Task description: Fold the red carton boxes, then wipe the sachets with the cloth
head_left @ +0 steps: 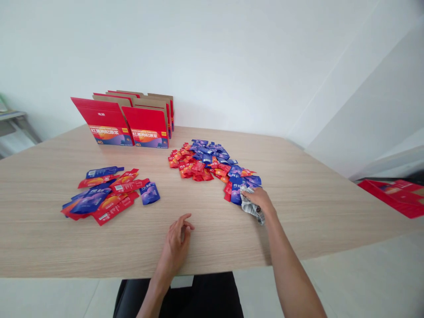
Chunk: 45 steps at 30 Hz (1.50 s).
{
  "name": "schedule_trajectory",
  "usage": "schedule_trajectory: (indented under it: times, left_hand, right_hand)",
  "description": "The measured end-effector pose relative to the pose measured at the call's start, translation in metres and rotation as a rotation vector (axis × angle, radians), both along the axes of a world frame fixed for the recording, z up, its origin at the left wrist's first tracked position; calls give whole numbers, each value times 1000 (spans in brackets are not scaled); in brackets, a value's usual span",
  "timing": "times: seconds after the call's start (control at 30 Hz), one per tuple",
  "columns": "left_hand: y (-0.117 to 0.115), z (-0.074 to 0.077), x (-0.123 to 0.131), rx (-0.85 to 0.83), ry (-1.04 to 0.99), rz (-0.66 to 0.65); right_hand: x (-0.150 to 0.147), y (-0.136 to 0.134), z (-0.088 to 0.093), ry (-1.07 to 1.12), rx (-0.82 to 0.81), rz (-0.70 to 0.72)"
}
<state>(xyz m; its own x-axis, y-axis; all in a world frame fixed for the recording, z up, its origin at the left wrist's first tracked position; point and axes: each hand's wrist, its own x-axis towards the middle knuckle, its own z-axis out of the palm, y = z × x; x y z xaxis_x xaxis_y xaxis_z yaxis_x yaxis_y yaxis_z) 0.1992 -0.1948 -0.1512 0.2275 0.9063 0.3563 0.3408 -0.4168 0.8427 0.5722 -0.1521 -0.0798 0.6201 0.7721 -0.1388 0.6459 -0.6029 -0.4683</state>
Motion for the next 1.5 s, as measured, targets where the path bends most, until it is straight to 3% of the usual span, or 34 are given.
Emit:
schedule_trajectory:
  times: [0.17, 0.3, 0.47, 0.53, 0.6, 0.7, 0.77, 0.9, 1.03, 1.23, 1.5]
  left_hand:
    - [-3, 0, 3, -13, -36, 9]
    - [-6, 11, 7, -47, -65, -26]
    - [-16, 32, 15, -356, -268, -264]
    - [-24, 31, 20, -454, -373, -319]
    - [-33, 25, 27, -540, -470, -333]
    - [-47, 16, 39, -671, -670, -297]
    - [-53, 14, 44, -734, -780, -204]
    - [-54, 18, 40, -726, -778, 9]
    - [-53, 22, 23, -593, -723, -136]
    - [-69, 29, 14, -506, -511, -32]
    - [-70, 42, 14, -411, -494, -117]
  right_hand:
    - [-7, -16, 11, 208, 167, 57]
    - [-28, -48, 28, 339, 324, 193]
    - [-77, -91, 38, 485, 376, 393]
    - [-103, -102, 34, 619, 394, 474]
    - [-131, -109, 27, 663, 469, 463]
    - [-175, -110, 16, 522, 634, 449]
    - [-201, -110, 9, 378, 750, 393]
    - [-238, -113, -2, 202, 890, 408]
    - [-251, -119, -4, 204, 956, 492]
    - [-246, -120, 10, 200, 995, 527]
    - [-239, -129, 29, 143, 971, 573]
